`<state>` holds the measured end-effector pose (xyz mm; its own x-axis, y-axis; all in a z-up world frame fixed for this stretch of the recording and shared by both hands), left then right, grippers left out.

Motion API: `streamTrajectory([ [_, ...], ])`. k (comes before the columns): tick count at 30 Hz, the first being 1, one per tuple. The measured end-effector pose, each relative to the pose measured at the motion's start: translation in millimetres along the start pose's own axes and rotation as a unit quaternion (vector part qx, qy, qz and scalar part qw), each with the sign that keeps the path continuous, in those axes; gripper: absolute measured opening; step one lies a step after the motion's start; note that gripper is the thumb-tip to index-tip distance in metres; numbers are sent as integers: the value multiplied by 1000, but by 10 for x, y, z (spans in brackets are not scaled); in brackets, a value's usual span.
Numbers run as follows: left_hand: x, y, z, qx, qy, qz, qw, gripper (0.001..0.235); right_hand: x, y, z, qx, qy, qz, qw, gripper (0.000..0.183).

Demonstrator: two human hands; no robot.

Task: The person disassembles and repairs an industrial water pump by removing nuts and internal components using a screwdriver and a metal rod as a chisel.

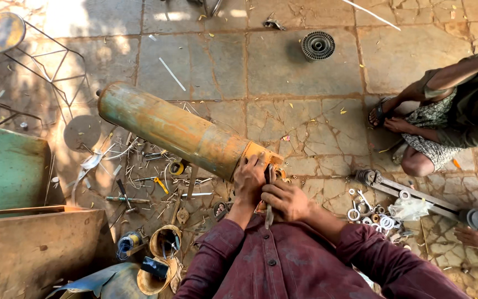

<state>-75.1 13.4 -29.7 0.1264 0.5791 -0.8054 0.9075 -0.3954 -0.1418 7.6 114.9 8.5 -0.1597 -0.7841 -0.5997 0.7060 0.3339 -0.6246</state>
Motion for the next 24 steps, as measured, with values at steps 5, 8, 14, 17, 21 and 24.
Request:
streamTrajectory([
  [5,53,-9,44,8,-29,11,999,52,-113,43,-1503,656,-209,-156,709,54],
  [8,-32,-37,-57,22,-11,-29,999,59,-305,-118,-1532,581,-127,-144,791,61],
  [14,-100,-63,-84,22,-10,-27,999,56,-101,75,-129,51,-41,-17,998,45],
  [17,-44,-79,-38,6,-8,21,1000,58,-233,-147,-832,264,-215,-122,932,41],
  [21,-30,-16,-70,-29,3,52,998,63,21,-14,-1741,659,-329,-93,670,36],
  [24,-151,-160,-118,3,-23,15,1000,68,-352,-21,-1568,565,-160,-212,781,41],
])
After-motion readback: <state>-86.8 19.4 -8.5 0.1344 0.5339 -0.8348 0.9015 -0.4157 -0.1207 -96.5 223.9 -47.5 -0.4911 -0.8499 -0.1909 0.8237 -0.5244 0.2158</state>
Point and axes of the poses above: each hand's wrist, its own y-axis away from the middle knuckle, its own x-axis out of the palm, z = x × y, the point moved 9 cm from there along -y, towards the middle knuckle, and after that the axes turned 8 degrees about x, right-handed, at the moved point
